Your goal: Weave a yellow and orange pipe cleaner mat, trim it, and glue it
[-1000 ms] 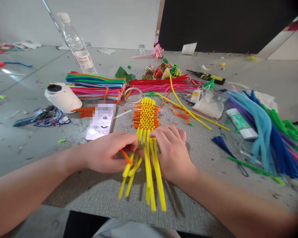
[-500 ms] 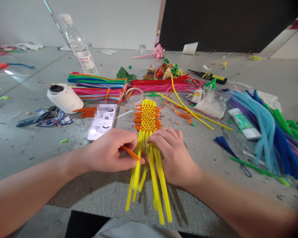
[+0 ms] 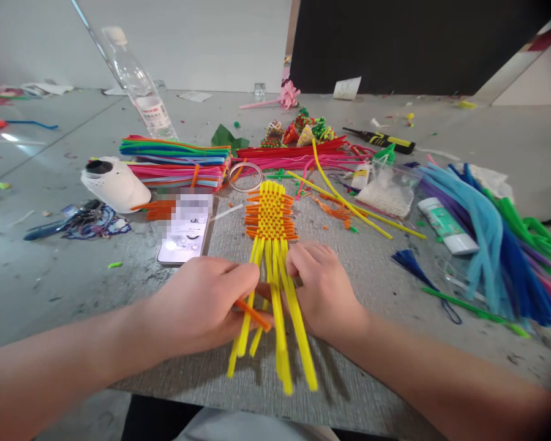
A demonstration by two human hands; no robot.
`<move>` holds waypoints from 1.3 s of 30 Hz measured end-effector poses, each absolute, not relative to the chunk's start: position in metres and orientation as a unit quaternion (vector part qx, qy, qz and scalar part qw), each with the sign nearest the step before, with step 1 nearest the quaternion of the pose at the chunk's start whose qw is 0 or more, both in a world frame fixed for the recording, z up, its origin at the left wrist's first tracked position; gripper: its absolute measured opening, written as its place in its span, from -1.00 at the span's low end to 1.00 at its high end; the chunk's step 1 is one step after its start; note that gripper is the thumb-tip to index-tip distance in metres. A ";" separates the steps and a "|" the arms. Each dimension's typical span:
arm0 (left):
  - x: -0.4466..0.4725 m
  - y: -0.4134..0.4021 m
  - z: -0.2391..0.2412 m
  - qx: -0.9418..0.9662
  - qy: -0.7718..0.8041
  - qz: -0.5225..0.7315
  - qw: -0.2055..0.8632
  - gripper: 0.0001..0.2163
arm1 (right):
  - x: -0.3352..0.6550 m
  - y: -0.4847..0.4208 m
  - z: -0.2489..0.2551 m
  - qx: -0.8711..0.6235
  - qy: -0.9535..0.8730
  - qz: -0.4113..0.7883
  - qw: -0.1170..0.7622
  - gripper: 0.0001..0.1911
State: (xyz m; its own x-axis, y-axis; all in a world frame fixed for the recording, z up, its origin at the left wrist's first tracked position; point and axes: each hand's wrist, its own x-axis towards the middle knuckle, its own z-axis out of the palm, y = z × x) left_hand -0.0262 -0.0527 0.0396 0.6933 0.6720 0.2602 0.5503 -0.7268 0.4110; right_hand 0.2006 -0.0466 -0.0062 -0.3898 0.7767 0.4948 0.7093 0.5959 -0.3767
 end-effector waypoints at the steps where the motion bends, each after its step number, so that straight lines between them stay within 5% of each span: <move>1: -0.027 -0.055 0.043 0.916 0.322 0.194 0.140 -0.65 | 0.200 -0.046 -0.006 -0.448 -0.831 0.057 0.324 -0.66; 7: -0.034 -0.052 0.047 0.947 0.244 0.172 0.119 -0.63 | 0.199 -0.044 -0.006 -0.448 -0.834 0.081 0.310 -0.53; 11: -0.034 -0.042 0.036 0.914 0.328 0.208 0.121 -0.57 | 0.200 -0.044 -0.008 -0.452 -0.830 0.101 0.311 -0.47; 18: -0.017 -0.051 0.032 0.897 0.439 0.043 0.038 -0.60 | 0.198 -0.044 -0.004 -0.483 -0.814 0.123 0.299 -0.39; 23: -0.009 -0.055 0.034 0.866 0.493 -0.053 0.067 -0.59 | 0.195 -0.044 -0.002 -0.483 -0.805 0.159 0.307 -0.46; 29: -0.013 -0.043 0.026 0.862 0.495 -0.067 0.080 -0.74 | 0.200 -0.044 -0.001 -0.431 -0.807 0.224 0.335 -0.81; 36: -0.009 -0.043 0.034 0.863 0.492 -0.084 0.079 -0.57 | 0.208 -0.040 0.003 -0.320 -0.829 0.306 0.342 -0.89; 39: -0.009 -0.045 0.036 0.868 0.482 -0.093 0.076 -0.56 | 0.211 -0.038 0.009 -0.259 -0.832 0.371 0.320 -0.73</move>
State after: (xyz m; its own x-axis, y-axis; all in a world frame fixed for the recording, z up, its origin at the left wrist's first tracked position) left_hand -0.0089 -0.0449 0.0358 0.5175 0.8230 -0.2342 0.8512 -0.5232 0.0424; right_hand 0.2111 -0.0381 0.0089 -0.6609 0.6682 0.3416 0.1930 0.5912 -0.7831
